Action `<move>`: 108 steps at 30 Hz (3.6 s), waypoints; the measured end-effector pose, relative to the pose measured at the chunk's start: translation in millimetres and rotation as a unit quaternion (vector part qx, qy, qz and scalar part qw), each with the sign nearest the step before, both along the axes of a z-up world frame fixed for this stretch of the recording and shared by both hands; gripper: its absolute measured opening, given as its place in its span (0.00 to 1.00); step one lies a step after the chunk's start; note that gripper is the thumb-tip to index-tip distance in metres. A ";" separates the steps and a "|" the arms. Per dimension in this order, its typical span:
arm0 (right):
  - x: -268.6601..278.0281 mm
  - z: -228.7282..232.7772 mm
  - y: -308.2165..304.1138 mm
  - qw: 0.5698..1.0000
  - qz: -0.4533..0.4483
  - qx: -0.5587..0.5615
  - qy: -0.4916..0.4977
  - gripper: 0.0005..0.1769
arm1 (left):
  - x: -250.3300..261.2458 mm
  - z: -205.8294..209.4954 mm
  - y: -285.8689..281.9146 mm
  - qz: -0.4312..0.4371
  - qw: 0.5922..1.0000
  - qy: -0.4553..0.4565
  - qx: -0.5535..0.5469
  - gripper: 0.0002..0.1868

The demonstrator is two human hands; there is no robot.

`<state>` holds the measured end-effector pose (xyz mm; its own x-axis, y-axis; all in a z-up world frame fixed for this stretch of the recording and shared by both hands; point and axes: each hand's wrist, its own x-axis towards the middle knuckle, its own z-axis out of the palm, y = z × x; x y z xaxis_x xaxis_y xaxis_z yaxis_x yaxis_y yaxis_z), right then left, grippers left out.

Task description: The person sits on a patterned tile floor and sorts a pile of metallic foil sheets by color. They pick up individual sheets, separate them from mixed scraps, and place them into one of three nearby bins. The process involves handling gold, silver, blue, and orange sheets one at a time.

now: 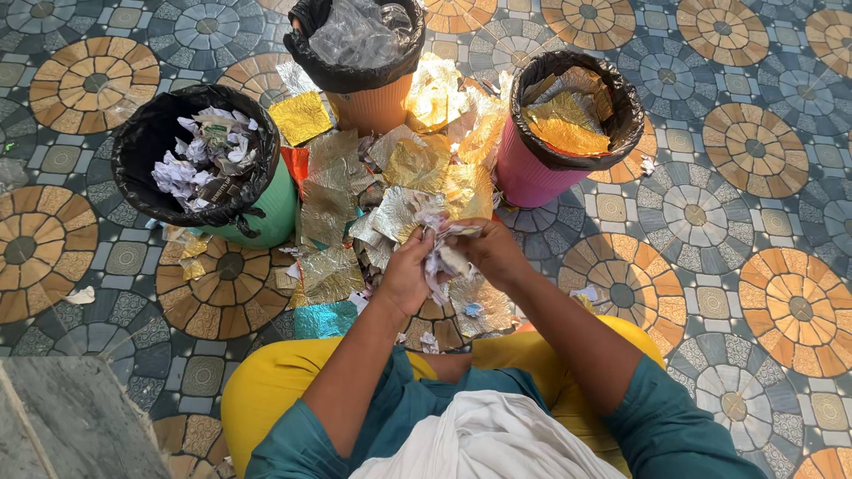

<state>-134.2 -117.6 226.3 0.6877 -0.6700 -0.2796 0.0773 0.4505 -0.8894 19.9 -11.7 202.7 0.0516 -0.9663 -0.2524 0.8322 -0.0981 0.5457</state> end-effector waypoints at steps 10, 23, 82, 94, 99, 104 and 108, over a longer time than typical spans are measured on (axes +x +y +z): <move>14.7 -32.8 21.3 0.920 -0.050 -0.377 0.099 0.23 | -13.7 10.5 1.5 0.094 0.982 -0.145 0.072 0.22; 12.6 -4.4 25.5 0.985 -0.132 -0.100 -0.041 0.11 | 2.1 -26.8 -7.6 0.185 0.962 -0.200 0.009 0.17; 23.3 53.4 75.4 0.647 -0.008 -0.756 0.100 0.33 | 14.1 22.5 5.9 0.148 0.983 0.104 0.014 0.20; 19.9 61.7 91.1 0.534 0.004 -0.844 0.057 0.23 | 21.1 15.0 13.1 0.163 0.981 0.107 -0.010 0.29; 15.1 55.7 84.7 0.504 0.000 -0.857 0.109 0.20 | 1.5 -6.8 7.4 0.125 0.988 0.090 -0.011 0.19; 14.3 43.2 83.6 0.465 -0.017 -0.875 0.135 0.20 | -7.2 3.7 14.7 0.092 0.994 0.061 -0.005 0.18; 14.9 41.0 77.3 0.466 -0.045 -0.868 0.164 0.18 | -18.1 32.5 20.9 0.102 0.995 -0.008 0.007 0.20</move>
<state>-119.4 -40.3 267.2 0.7467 -0.1033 0.6571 -0.2418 -0.9625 0.1234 1.8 9.2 235.1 0.2506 -0.9319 -0.2623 0.8265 0.0648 0.5592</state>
